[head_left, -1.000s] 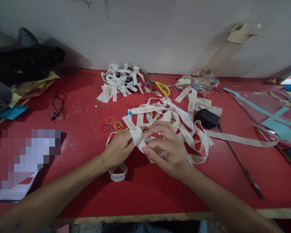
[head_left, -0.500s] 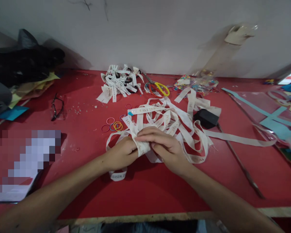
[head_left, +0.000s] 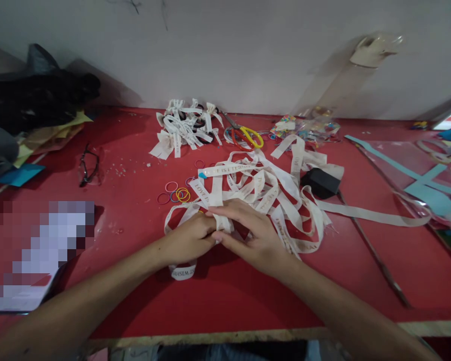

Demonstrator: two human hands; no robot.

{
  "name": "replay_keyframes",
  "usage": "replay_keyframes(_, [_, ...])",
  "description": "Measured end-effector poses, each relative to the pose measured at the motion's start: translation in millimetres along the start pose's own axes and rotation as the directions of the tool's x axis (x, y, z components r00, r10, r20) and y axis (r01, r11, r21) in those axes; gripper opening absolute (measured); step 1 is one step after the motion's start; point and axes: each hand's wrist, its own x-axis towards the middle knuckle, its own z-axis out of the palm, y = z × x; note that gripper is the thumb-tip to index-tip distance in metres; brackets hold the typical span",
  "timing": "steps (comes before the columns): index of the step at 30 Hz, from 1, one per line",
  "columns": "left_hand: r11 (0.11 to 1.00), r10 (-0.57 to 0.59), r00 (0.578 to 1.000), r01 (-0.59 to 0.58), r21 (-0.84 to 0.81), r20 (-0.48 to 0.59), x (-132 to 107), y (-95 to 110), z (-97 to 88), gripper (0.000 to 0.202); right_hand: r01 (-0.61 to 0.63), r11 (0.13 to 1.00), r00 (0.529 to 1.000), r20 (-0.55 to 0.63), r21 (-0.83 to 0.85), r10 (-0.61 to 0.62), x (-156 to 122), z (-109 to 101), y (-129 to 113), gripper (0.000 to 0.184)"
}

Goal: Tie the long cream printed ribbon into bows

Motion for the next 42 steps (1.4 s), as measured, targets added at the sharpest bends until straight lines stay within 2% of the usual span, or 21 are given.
replay_keyframes(3, [0.999,-0.004,1.000,0.004,0.051,0.007,0.0,1.8,1.1,0.022,0.043,0.997,0.997,-0.057,-0.068,-0.047,0.2,-1.5,0.1,0.023])
replay_keyframes(6, [0.999,0.040,0.998,-0.041,0.028,0.046,0.9,1.2,2.2,0.025,0.066,0.994,0.991,-0.111,-0.093,-0.076,0.5,-3.1,1.0,0.018])
replay_keyframes(10, [0.998,0.061,0.997,-0.061,-0.005,0.053,2.1,-3.0,3.3,0.030,0.033,0.999,0.990,-0.135,-0.038,-0.038,-0.6,-4.5,1.2,0.025])
replay_keyframes(13, [0.997,0.081,0.996,-0.081,-0.002,0.040,2.2,-5.5,3.7,0.029,0.054,0.998,0.987,-0.152,-0.035,-0.058,-1.9,-5.1,1.2,0.030])
replay_keyframes(18, [0.995,0.096,0.995,-0.097,0.034,0.031,2.0,-5.5,3.8,0.023,0.105,0.994,0.987,-0.122,-0.040,-0.109,-2.5,-4.6,3.1,0.038])
replay_keyframes(23, [0.987,0.154,0.988,-0.155,0.041,0.016,1.1,-5.2,3.4,0.023,0.129,0.989,0.983,-0.119,-0.079,-0.138,-3.5,-3.8,3.9,0.038])
replay_keyframes(29, [0.983,0.160,0.987,-0.160,0.086,0.006,-0.7,-8.2,3.1,0.022,0.190,0.971,0.979,-0.051,-0.145,-0.199,-2.7,-5.1,1.1,0.037])
replay_keyframes(35, [0.953,0.289,0.957,-0.287,-0.101,0.009,2.3,-6.6,1.4,0.026,0.205,0.966,0.976,-0.038,-0.159,-0.213,-2.3,-6.1,1.3,0.036])
replay_keyframes(42, [0.972,0.236,0.971,-0.236,-0.015,0.030,1.0,-7.6,2.4,0.028,0.243,0.954,0.968,-0.017,-0.174,-0.250,-2.4,-6.3,2.1,0.035])
